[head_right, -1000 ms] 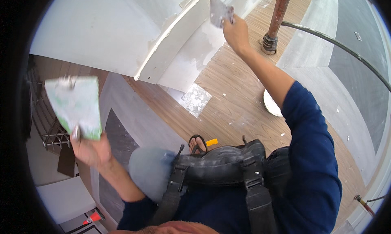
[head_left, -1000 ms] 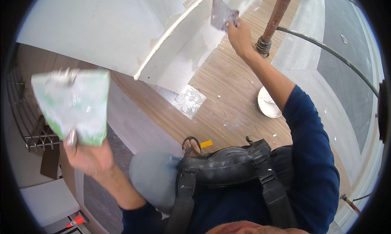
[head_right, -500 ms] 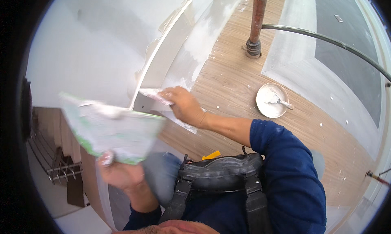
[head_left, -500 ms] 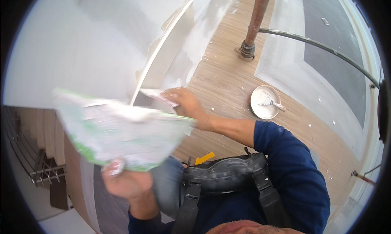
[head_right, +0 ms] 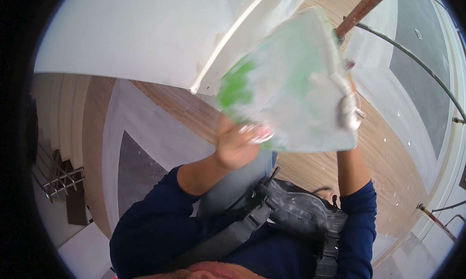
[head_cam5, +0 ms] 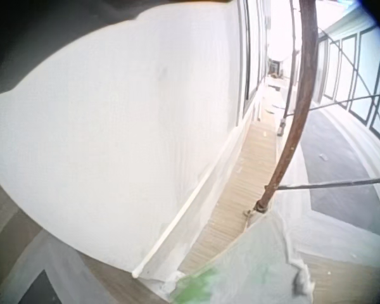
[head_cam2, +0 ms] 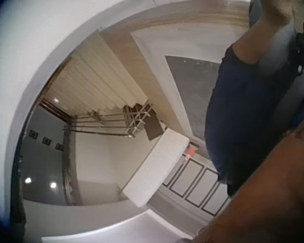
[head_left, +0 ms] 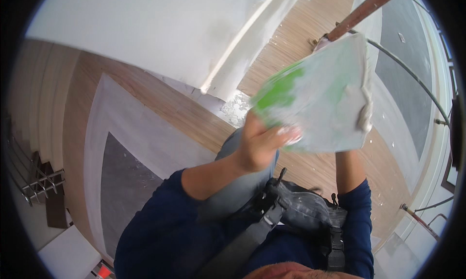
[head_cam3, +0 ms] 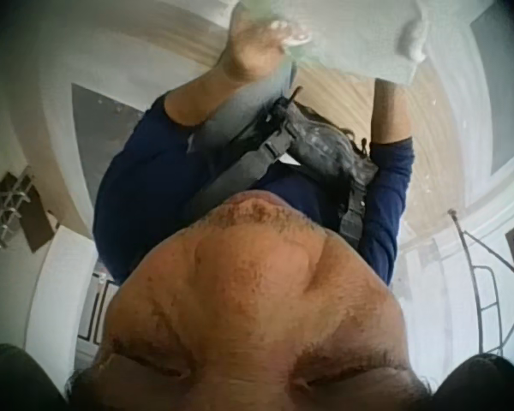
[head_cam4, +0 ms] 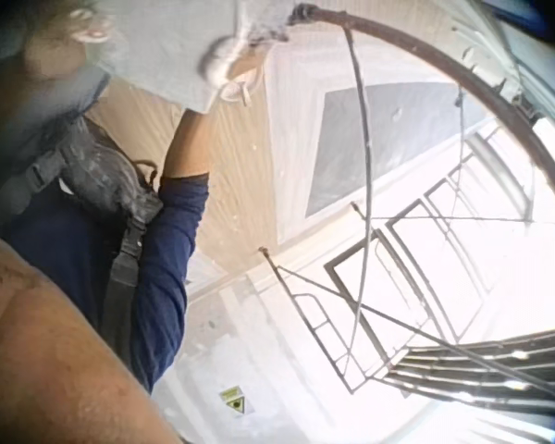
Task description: The person applies plaster to a wall using a trowel and hawk. They repeatedly scoop plaster from a bucket, spread it on the wall, and smooth the surface. The person moves along scaffolding to reach different sections of the wall.
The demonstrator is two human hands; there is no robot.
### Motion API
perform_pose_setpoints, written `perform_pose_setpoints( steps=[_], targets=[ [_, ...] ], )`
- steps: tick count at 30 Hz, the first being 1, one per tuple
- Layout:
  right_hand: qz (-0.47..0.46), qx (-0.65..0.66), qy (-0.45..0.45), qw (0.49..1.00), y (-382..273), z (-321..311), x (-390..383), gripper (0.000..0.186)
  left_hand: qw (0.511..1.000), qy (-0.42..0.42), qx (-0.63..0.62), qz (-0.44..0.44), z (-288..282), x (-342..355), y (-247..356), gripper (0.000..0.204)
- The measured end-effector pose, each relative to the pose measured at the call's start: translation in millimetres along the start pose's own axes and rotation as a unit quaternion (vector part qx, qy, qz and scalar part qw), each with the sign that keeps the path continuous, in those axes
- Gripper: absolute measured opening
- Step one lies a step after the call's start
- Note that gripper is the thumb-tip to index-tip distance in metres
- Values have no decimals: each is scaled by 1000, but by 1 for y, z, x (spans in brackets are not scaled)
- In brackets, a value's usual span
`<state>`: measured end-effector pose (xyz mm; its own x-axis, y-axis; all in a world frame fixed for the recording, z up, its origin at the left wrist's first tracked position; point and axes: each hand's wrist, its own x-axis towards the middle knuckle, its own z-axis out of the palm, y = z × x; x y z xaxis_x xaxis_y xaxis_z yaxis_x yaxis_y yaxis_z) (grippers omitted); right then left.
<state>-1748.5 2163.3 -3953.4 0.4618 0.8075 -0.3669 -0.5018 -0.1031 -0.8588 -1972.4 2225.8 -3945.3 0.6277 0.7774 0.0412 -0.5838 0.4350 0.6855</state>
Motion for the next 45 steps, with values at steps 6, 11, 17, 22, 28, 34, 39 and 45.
perform_pose_setpoints(
  steps=[6, 11, 17, 22, 28, 34, 39, 45],
  targets=[
    [-537, -476, -147, 681, 99, 36, -3, 46, 980, 125, 2, 153, -89, -117, 85, 55],
    [-497, -463, -217, 701, 155, 91, -51, 54, 896, 374, 40, 236, -213, -214, 97, 56],
    [-619, -685, -218, 316, 127, 175, -145, 51, 877, 435, 33, 201, -271, -298, 61, 47],
    [-605, -769, -188, 86, 152, 208, -153, 18, 909, 369, 1, 193, -260, -296, 48, 46],
    [-568, -786, -242, 23, 192, 209, -170, 14, 900, 380, 0, 214, -266, -290, 60, 43],
    [-544, -795, -215, -161, 206, 198, -126, 15, 905, 378, -26, 192, -289, -300, 53, 53],
    [-381, -784, -293, 392, 215, 156, -142, 26, 903, 360, 45, 229, -272, -292, 42, 47],
    [133, -98, -143, 976, 214, 172, -138, 26, 845, 330, 306, 288, -239, -275, 27, 33]
  ],
)
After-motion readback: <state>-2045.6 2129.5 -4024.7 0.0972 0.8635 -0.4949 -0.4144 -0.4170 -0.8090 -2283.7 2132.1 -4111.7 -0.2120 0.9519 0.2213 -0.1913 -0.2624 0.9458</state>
